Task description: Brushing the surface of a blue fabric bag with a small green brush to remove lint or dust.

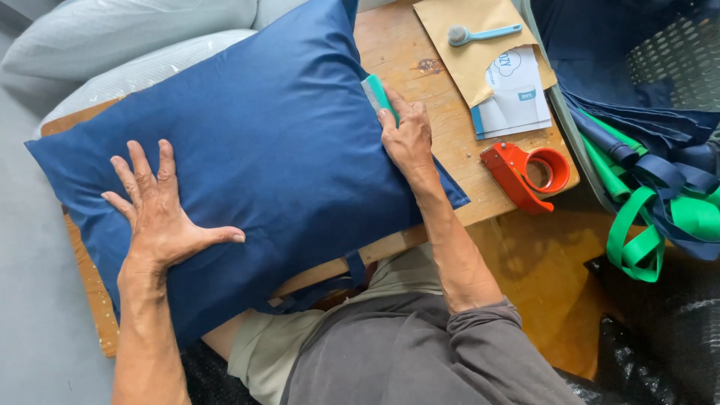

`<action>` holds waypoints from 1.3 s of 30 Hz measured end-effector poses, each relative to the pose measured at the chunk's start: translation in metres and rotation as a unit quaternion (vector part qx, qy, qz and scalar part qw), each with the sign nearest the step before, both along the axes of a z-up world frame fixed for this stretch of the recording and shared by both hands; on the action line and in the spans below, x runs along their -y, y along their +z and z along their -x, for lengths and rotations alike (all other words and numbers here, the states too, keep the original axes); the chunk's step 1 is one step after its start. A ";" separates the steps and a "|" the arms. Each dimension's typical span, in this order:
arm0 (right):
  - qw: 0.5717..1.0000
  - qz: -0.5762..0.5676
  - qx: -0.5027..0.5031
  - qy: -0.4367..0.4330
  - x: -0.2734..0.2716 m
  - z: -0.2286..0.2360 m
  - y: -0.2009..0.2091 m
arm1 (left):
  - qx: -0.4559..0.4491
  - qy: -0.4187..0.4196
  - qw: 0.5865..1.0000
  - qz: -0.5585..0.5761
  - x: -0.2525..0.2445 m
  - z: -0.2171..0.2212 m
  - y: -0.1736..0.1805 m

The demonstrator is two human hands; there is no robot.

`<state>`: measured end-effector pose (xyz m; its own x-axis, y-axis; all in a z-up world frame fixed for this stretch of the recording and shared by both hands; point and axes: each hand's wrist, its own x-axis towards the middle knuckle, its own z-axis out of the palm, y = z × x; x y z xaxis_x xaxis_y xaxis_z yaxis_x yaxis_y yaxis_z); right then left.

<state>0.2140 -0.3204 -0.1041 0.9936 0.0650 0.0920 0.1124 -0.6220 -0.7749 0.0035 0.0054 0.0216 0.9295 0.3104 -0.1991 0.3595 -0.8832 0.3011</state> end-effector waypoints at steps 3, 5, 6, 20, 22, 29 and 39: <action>0.999 -0.027 -0.005 0.019 0.007 -0.009 0.001 | -0.006 -0.002 1.000 -0.001 0.000 -0.002 0.002; 0.999 0.018 0.032 0.012 0.012 -0.015 -0.010 | 0.003 -0.005 1.000 -0.004 -0.004 0.000 -0.001; 0.995 0.063 0.072 -0.005 0.015 -0.018 -0.016 | 0.013 -0.016 1.000 -0.007 -0.007 0.000 -0.003; 0.927 0.036 0.298 0.225 -0.128 0.215 0.077 | 0.138 -0.099 0.980 -0.101 0.005 0.053 -0.022; 0.921 0.074 0.314 0.219 -0.132 0.214 0.073 | 0.153 -0.099 0.979 -0.092 0.002 0.052 -0.026; 0.943 0.139 0.289 0.093 -0.063 0.150 0.066 | 0.141 -0.106 0.981 -0.081 -0.001 0.049 -0.033; 0.994 0.065 0.088 -0.020 0.020 0.063 0.001 | 0.136 -0.100 0.983 -0.076 0.005 0.051 -0.036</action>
<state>0.1506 -0.3408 -0.1034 0.9652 0.0488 0.2570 0.2117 -0.7228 -0.6578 -0.0472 0.0009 -0.0141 0.9874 0.1230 0.0995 0.0986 -0.9702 0.2212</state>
